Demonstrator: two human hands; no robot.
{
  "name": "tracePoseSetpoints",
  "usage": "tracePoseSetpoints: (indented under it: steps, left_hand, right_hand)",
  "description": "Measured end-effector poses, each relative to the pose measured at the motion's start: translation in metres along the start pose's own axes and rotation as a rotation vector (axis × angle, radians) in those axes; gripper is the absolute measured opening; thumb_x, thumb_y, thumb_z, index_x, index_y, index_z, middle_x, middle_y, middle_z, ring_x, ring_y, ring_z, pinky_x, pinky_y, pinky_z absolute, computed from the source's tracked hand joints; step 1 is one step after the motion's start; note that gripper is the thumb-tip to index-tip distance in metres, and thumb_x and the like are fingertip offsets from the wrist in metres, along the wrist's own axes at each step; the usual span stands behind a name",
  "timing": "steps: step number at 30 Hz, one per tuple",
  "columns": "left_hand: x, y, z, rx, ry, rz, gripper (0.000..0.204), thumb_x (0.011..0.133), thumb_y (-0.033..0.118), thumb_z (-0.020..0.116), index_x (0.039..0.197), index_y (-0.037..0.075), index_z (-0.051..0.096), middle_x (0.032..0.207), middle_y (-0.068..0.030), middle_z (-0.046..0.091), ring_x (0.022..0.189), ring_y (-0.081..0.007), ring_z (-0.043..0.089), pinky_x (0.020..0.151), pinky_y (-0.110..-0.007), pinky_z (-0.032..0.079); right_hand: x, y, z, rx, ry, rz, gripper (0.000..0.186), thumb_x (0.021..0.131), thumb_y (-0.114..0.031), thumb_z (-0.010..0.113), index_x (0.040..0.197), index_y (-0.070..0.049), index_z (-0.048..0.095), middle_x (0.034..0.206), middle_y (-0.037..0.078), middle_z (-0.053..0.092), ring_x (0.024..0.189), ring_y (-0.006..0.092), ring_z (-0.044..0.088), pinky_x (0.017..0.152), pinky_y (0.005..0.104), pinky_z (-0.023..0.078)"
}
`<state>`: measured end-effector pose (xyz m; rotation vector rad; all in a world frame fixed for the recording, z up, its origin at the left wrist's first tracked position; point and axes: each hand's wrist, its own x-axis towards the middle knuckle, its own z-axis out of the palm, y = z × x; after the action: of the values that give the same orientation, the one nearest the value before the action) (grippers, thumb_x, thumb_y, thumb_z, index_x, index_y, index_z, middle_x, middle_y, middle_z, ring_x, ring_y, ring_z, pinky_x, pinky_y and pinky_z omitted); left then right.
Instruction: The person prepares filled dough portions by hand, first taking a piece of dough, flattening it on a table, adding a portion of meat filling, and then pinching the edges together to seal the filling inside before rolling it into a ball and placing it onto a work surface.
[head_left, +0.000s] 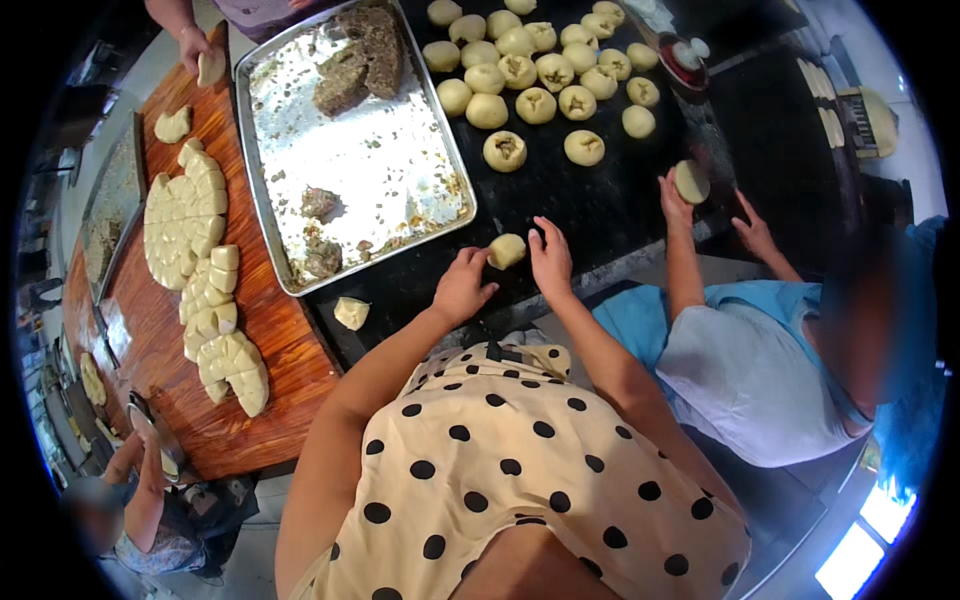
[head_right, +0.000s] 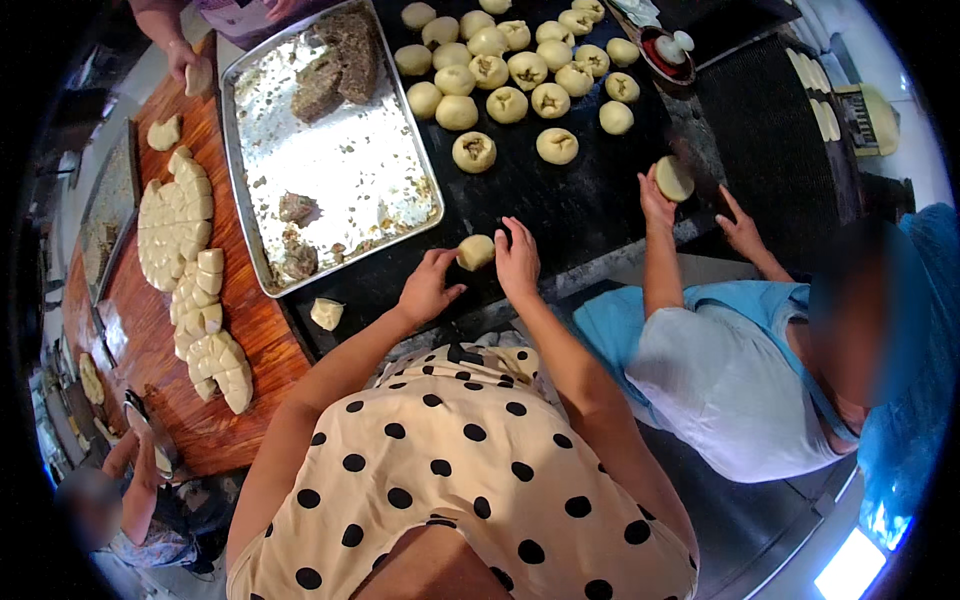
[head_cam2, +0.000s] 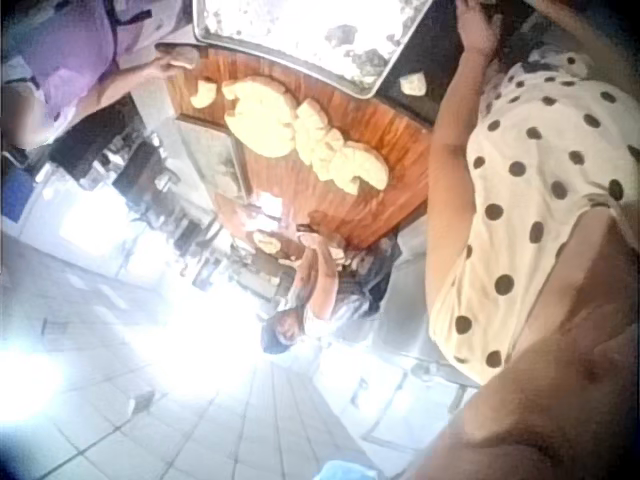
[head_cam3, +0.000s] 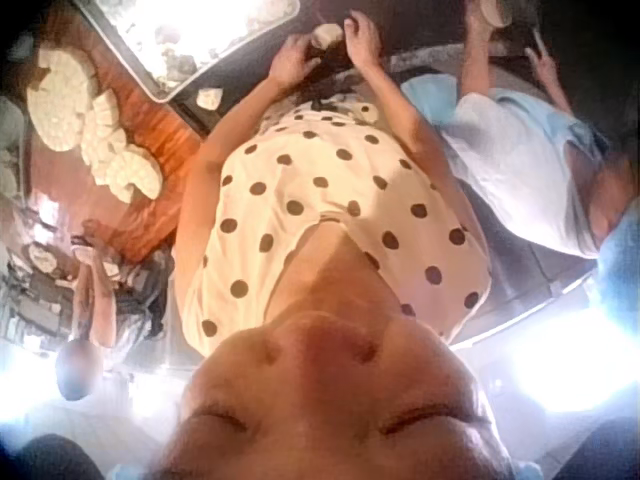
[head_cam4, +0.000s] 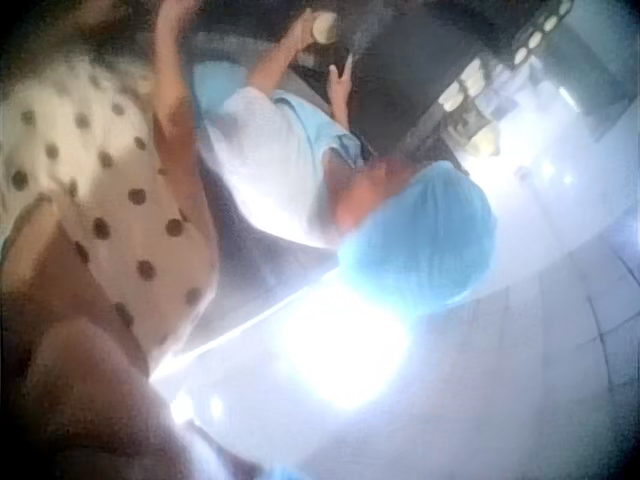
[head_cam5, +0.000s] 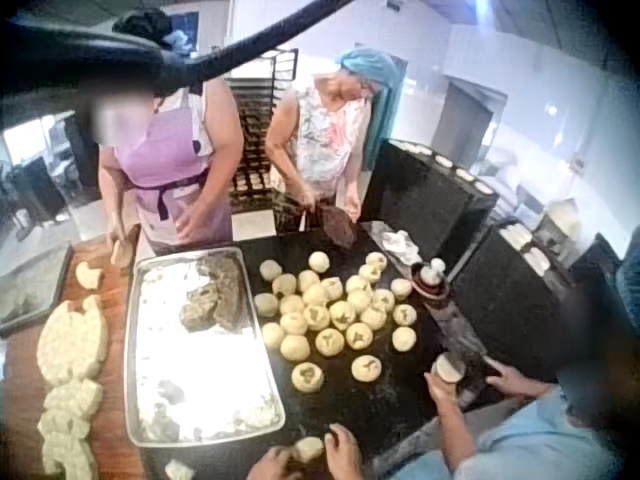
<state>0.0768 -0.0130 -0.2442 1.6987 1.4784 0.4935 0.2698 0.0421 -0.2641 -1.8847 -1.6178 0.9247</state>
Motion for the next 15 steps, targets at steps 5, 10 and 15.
tracePoseSetpoints:
  steps: [5,10,15]
  left_hand:
    - [-0.047,-0.026,0.003,-0.215,0.036,-0.268,0.043,0.084,0.015,0.072,0.124,0.004,0.059,0.121,-0.0171,0.057,0.101,-0.0315,0.065,0.087,-0.040,0.054]
    - [-0.084,-0.046,-0.009,-0.412,0.097,-0.336,0.027,0.089,0.012,0.068,0.112,-0.001,0.065,0.103,-0.0162,0.069,0.088,-0.0252,0.071,0.079,-0.034,0.057]
    - [-0.114,-0.050,-0.023,-0.500,0.112,-0.403,0.025,0.091,0.011,0.067,0.113,-0.001,0.065,0.104,-0.0151,0.070,0.088,-0.0240,0.071,0.079,-0.033,0.057]
  right_hand:
    - [0.016,0.001,0.023,-0.160,0.068,-0.019,0.045,0.101,-0.034,0.051,0.136,-0.005,0.053,0.148,0.017,0.044,0.137,0.0357,0.040,0.111,0.0454,0.035]
    - [0.045,-0.023,0.066,-0.325,0.087,0.090,0.066,0.103,-0.045,0.039,0.148,0.002,0.036,0.157,0.028,0.025,0.149,0.0384,0.019,0.122,0.0451,0.013]
    - [0.014,-0.027,0.091,-0.646,0.138,-0.098,0.067,0.100,-0.045,0.044,0.151,-0.002,0.033,0.159,0.026,0.022,0.149,0.0392,0.017,0.121,0.0485,0.013]
